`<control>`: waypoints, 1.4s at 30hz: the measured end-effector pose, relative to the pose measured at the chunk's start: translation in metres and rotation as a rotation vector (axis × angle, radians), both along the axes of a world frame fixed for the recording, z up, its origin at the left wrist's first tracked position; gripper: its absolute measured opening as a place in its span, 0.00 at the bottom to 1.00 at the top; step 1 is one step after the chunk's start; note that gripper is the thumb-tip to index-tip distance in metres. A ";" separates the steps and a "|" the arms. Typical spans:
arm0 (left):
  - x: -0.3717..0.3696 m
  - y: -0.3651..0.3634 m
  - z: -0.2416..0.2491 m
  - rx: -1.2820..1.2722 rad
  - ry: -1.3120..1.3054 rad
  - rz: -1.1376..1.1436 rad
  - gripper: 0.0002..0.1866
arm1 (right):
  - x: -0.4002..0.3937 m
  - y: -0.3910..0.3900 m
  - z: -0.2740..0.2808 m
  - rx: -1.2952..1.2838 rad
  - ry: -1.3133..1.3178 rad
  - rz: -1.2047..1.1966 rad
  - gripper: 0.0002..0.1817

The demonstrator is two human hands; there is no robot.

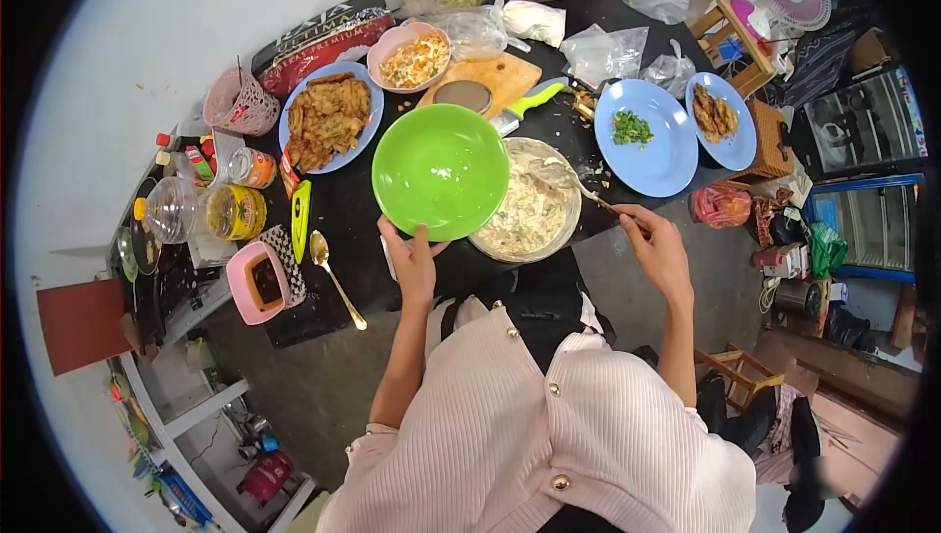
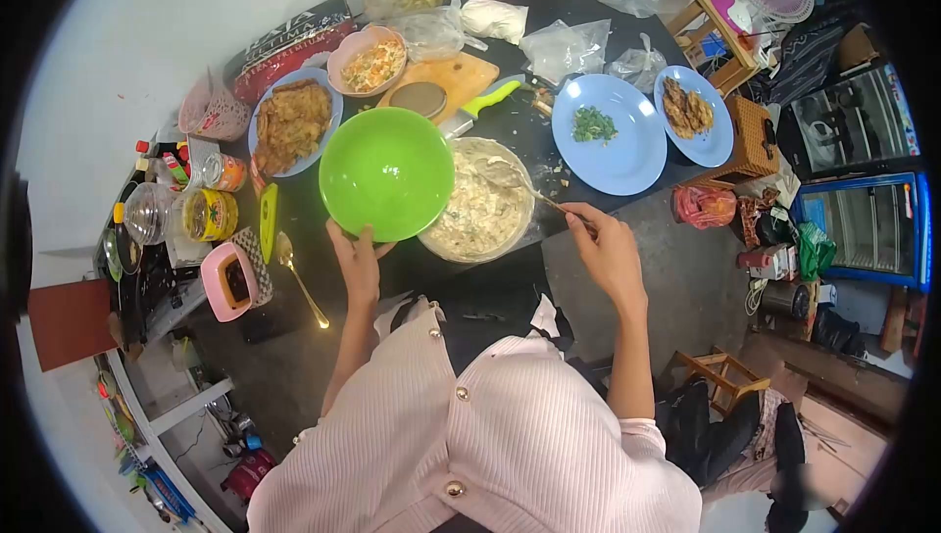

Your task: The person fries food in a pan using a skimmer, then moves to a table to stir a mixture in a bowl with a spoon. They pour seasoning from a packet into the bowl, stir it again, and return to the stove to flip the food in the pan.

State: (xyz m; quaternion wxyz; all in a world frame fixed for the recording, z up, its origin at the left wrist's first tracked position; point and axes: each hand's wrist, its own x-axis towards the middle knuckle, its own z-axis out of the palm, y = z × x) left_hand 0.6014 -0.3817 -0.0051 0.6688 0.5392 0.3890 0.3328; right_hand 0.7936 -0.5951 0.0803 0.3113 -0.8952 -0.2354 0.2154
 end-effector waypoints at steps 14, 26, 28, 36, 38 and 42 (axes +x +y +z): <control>0.026 -0.010 -0.003 0.101 -0.065 -0.105 0.23 | -0.003 -0.018 -0.008 -0.031 -0.005 -0.075 0.11; 0.012 0.003 0.005 -0.180 -0.057 -0.020 0.18 | -0.005 -0.013 -0.012 -0.032 -0.041 0.072 0.11; 0.003 0.009 0.000 -0.196 -0.070 0.059 0.17 | -0.004 -0.008 -0.013 -0.103 -0.117 0.190 0.11; -0.045 0.038 -0.036 -0.257 0.001 0.326 0.19 | 0.008 0.016 -0.027 -0.241 -0.396 0.193 0.10; -0.053 0.041 -0.043 -0.264 -0.005 0.346 0.19 | 0.009 0.022 -0.016 -0.206 -0.375 0.233 0.09; -0.059 0.045 -0.057 -0.283 -0.006 0.387 0.20 | 0.010 0.029 -0.030 -0.166 -0.284 0.430 0.10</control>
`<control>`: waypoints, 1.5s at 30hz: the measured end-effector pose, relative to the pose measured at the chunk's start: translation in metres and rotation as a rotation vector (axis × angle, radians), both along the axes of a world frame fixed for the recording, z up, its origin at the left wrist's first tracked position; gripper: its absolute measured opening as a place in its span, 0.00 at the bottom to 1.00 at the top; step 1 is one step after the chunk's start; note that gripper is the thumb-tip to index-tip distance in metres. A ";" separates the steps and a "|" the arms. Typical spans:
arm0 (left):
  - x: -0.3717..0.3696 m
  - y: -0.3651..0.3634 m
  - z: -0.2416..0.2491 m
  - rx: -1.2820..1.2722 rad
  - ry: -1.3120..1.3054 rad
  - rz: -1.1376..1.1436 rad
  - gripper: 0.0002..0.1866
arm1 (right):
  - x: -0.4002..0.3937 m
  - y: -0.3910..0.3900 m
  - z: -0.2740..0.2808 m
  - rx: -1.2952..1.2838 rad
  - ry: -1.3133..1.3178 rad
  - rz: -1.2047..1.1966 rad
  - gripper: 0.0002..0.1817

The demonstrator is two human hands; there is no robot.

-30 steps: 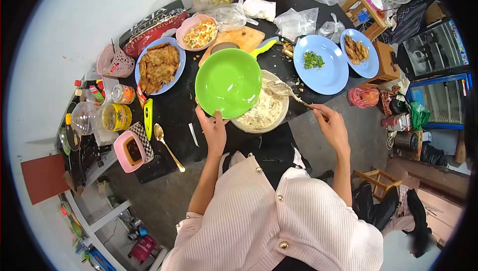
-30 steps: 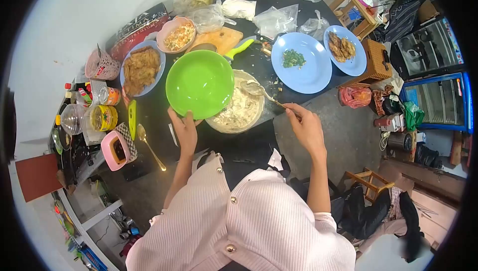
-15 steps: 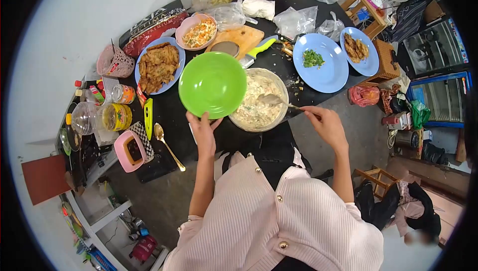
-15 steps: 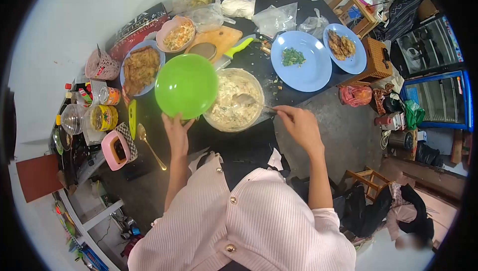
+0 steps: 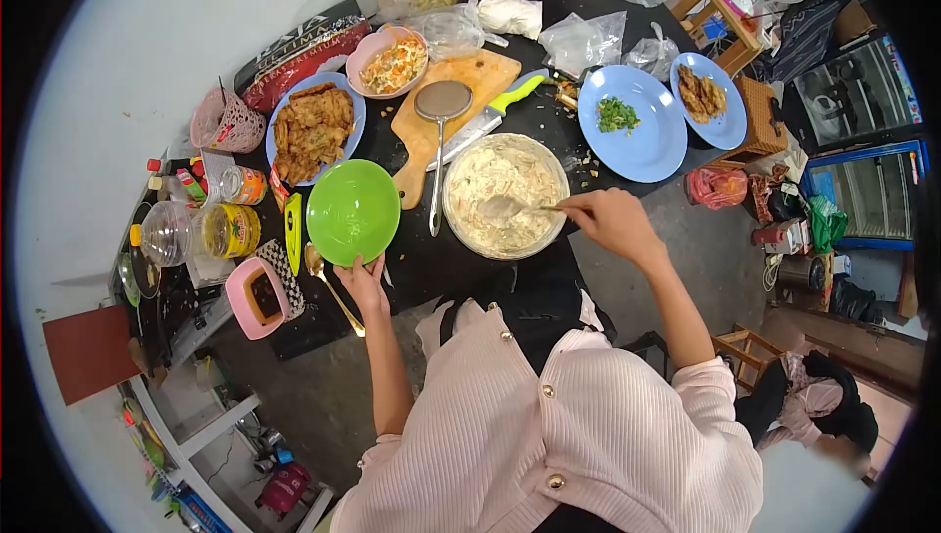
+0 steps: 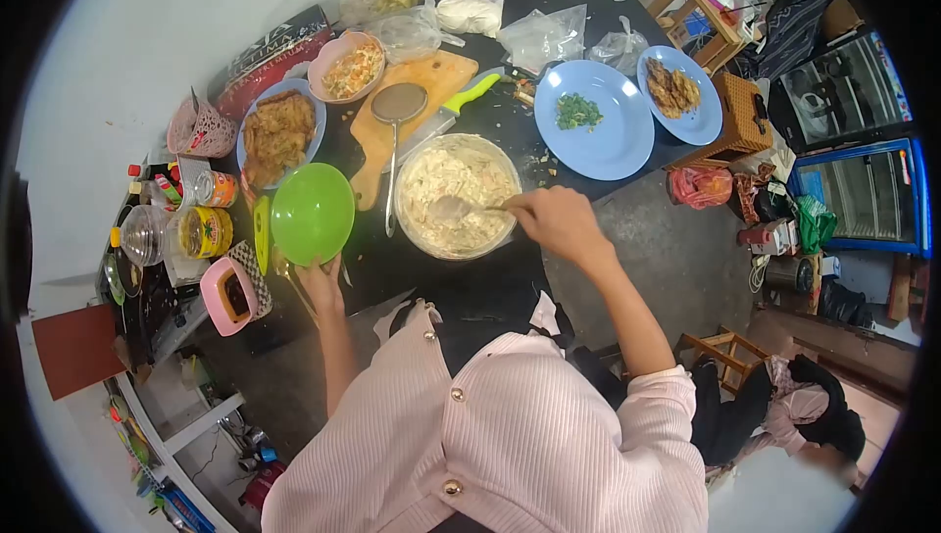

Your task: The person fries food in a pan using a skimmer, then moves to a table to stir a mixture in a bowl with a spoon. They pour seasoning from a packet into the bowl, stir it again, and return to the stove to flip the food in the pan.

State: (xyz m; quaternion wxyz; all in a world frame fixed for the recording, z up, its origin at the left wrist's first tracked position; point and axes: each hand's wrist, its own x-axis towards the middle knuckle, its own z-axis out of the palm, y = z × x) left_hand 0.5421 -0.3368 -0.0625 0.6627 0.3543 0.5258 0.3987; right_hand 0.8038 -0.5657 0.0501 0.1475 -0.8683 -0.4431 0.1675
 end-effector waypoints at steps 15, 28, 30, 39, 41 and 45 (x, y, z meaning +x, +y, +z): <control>0.038 -0.066 0.024 -0.193 0.167 -0.783 0.31 | 0.031 0.047 0.009 -0.091 -0.313 0.066 0.09; 0.069 -0.081 -0.005 -0.060 -0.025 -0.764 0.32 | 0.073 0.104 -0.022 -0.208 -0.019 0.731 0.12; 0.069 -0.080 -0.006 -0.068 -0.039 -0.754 0.32 | 0.061 0.084 0.000 -0.116 -0.242 0.842 0.16; 0.069 -0.077 -0.004 -0.164 -0.042 -0.812 0.31 | 0.030 -0.018 0.019 -0.319 -0.393 0.781 0.25; 0.070 -0.077 -0.003 -0.122 0.008 -0.834 0.31 | 0.020 -0.009 0.011 -0.319 -0.375 0.705 0.24; 0.069 -0.073 0.000 -0.123 -0.023 -0.884 0.32 | 0.022 0.023 -0.010 -0.222 -0.400 0.547 0.21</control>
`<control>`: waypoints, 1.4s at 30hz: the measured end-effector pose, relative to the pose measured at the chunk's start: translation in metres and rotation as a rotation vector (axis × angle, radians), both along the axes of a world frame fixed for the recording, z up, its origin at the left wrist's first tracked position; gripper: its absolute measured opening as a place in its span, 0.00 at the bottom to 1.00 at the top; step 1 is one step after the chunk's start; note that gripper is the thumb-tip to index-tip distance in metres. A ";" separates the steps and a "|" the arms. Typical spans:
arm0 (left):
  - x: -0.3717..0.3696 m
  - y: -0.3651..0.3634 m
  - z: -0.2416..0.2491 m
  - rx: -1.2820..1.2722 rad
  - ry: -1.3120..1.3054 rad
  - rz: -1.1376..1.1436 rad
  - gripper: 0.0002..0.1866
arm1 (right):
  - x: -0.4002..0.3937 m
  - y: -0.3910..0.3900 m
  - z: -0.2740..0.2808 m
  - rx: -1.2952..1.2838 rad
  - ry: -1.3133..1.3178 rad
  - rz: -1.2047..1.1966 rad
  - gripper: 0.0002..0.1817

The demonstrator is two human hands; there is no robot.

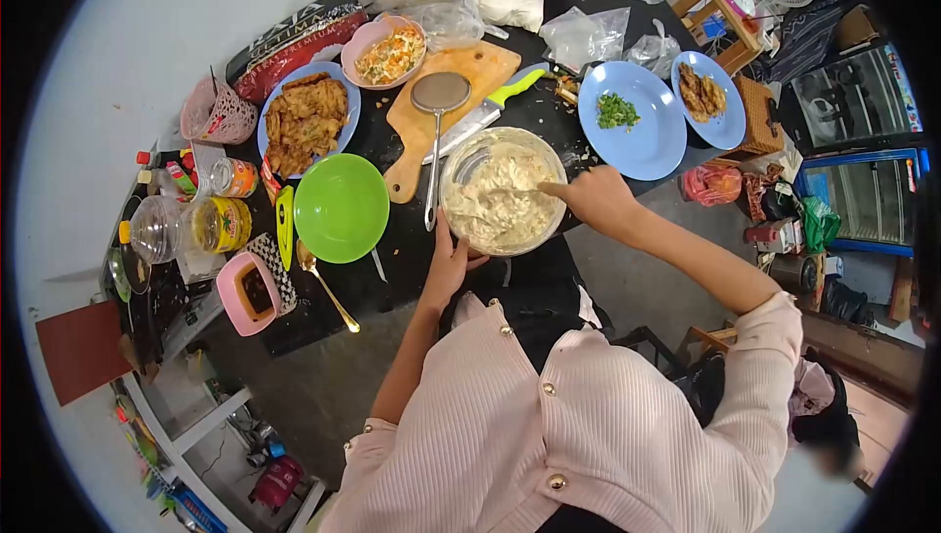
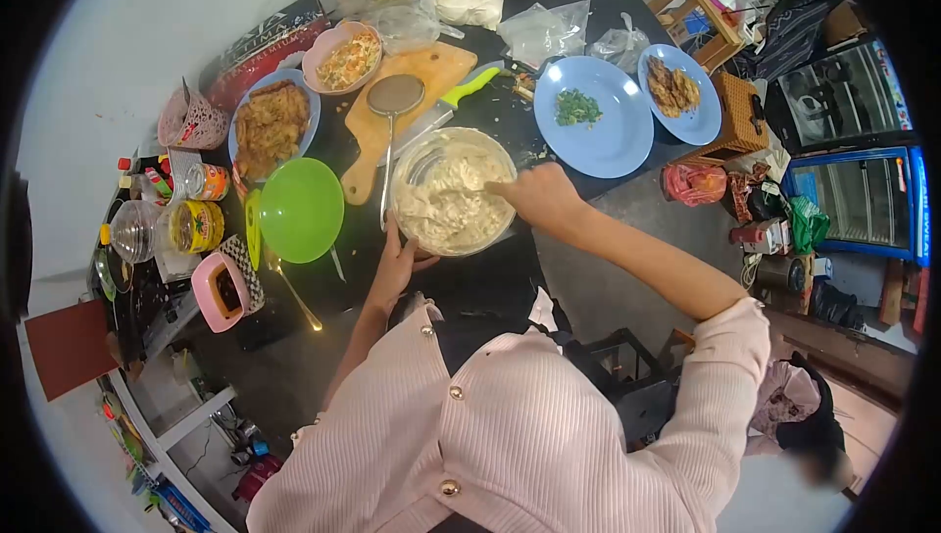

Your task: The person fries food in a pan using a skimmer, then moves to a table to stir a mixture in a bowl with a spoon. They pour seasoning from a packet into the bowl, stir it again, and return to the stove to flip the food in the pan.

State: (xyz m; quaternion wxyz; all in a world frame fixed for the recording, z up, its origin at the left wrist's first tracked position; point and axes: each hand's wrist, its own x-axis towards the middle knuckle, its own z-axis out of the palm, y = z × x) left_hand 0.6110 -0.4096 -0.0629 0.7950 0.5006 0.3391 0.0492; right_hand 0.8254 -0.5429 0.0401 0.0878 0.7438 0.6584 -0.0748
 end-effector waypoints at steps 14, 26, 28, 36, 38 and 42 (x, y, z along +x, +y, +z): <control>0.004 0.001 0.012 -0.056 -0.019 0.108 0.31 | 0.017 0.118 0.031 -0.544 -0.284 0.169 0.05; 0.004 0.004 0.020 -0.093 0.031 0.062 0.36 | 0.007 0.001 -0.028 -0.741 1.861 -1.118 0.12; 0.003 0.004 0.015 -0.094 0.016 0.055 0.35 | -0.015 -0.004 -0.040 -0.616 2.125 -1.253 0.12; 0.001 0.003 0.008 -0.057 -0.006 0.068 0.34 | -0.033 0.000 -0.058 -0.161 2.914 -1.477 0.17; 0.001 0.002 0.011 -0.065 0.002 0.082 0.34 | -0.028 -0.009 -0.051 -0.130 2.921 -1.415 0.17; 0.003 0.001 0.016 -0.041 0.009 0.086 0.33 | -0.012 -0.029 -0.006 -0.138 2.788 -1.351 0.17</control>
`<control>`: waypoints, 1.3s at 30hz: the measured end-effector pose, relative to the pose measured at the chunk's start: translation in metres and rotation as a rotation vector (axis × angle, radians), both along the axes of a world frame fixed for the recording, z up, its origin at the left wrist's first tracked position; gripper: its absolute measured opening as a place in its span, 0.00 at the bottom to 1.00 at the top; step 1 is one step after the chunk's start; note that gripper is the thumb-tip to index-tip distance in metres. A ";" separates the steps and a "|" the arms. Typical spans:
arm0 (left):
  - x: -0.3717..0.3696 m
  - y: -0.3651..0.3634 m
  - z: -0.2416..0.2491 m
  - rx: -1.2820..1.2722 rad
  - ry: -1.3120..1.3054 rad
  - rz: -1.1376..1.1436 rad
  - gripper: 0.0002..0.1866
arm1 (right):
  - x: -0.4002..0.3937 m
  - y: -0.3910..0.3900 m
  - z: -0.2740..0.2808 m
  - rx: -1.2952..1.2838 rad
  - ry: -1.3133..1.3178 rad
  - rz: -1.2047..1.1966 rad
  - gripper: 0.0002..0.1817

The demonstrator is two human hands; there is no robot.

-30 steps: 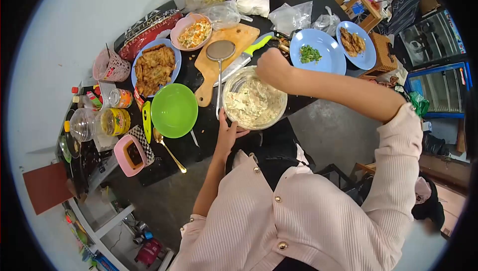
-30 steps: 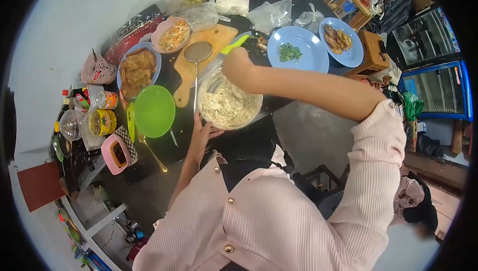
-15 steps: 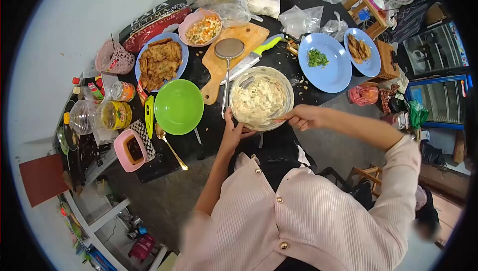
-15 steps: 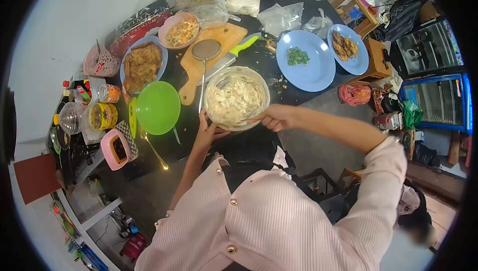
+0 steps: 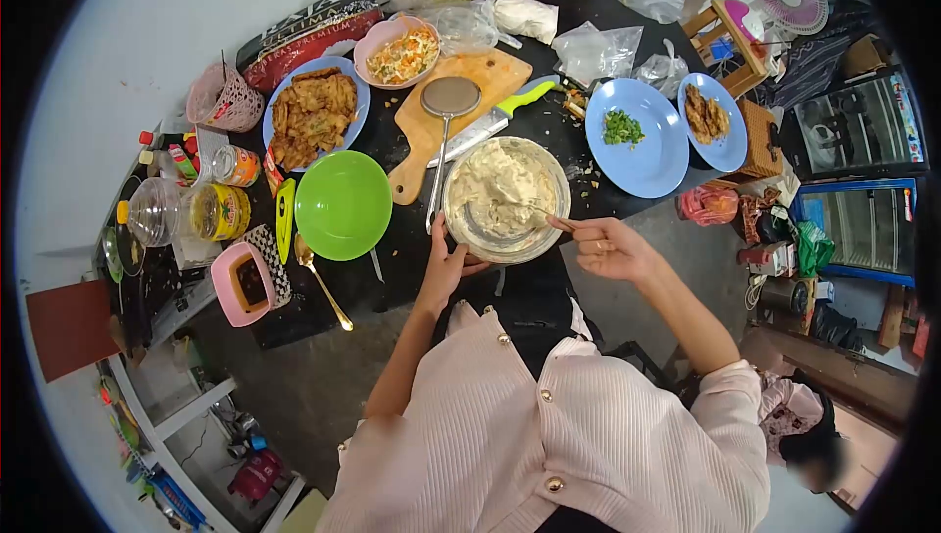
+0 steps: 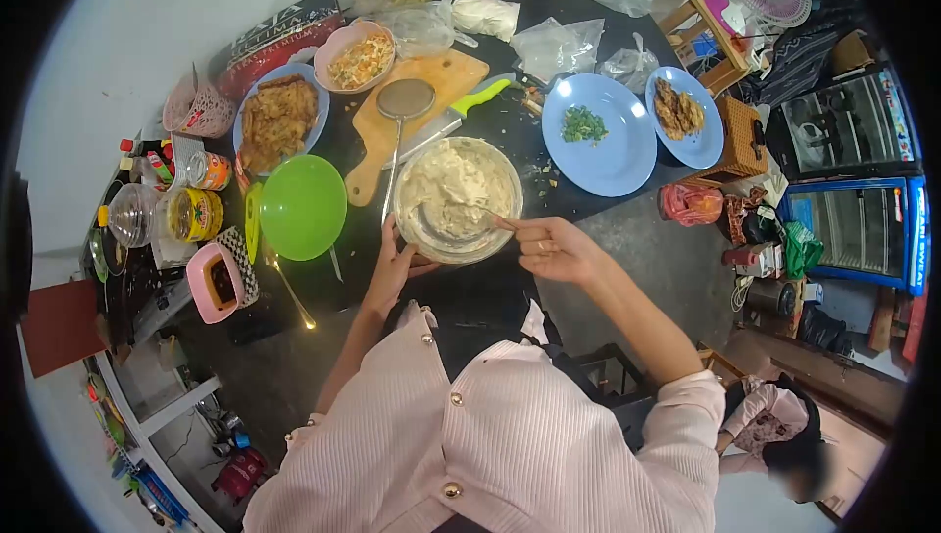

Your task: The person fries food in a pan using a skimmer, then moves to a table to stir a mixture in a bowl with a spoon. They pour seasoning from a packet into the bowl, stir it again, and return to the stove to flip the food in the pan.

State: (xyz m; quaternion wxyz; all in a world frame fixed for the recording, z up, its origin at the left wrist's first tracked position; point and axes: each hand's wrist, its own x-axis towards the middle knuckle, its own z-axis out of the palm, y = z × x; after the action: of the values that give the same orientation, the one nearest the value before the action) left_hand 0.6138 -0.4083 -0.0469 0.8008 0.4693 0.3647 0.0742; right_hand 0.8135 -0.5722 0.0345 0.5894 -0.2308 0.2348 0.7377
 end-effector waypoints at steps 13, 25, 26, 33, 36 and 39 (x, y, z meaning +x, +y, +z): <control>-0.001 0.002 -0.004 -0.044 -0.020 -0.025 0.33 | -0.053 0.028 -0.028 -0.192 -2.765 1.347 0.31; -0.001 0.000 -0.008 -0.028 -0.018 -0.008 0.34 | -0.005 0.007 0.055 -0.321 -2.725 1.129 0.26; -0.002 0.001 -0.008 -0.050 -0.024 -0.021 0.34 | -0.004 0.016 0.038 -0.294 -2.743 1.145 0.26; -0.002 -0.001 -0.004 0.011 -0.024 -0.018 0.35 | -0.040 0.034 -0.006 0.057 -2.707 1.125 0.28; -0.003 -0.002 -0.003 -0.033 -0.073 0.012 0.35 | -0.037 0.001 0.010 0.188 -2.720 1.212 0.28; -0.003 -0.001 -0.004 -0.001 -0.025 -0.023 0.35 | -0.032 -0.009 0.025 0.169 -2.583 1.449 0.26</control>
State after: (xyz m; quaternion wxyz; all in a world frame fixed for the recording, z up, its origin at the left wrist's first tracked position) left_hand 0.6104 -0.4095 -0.0513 0.8064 0.4719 0.3494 0.0708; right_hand 0.7817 -0.5810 0.0598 -0.0907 -0.7408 -0.6449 0.1643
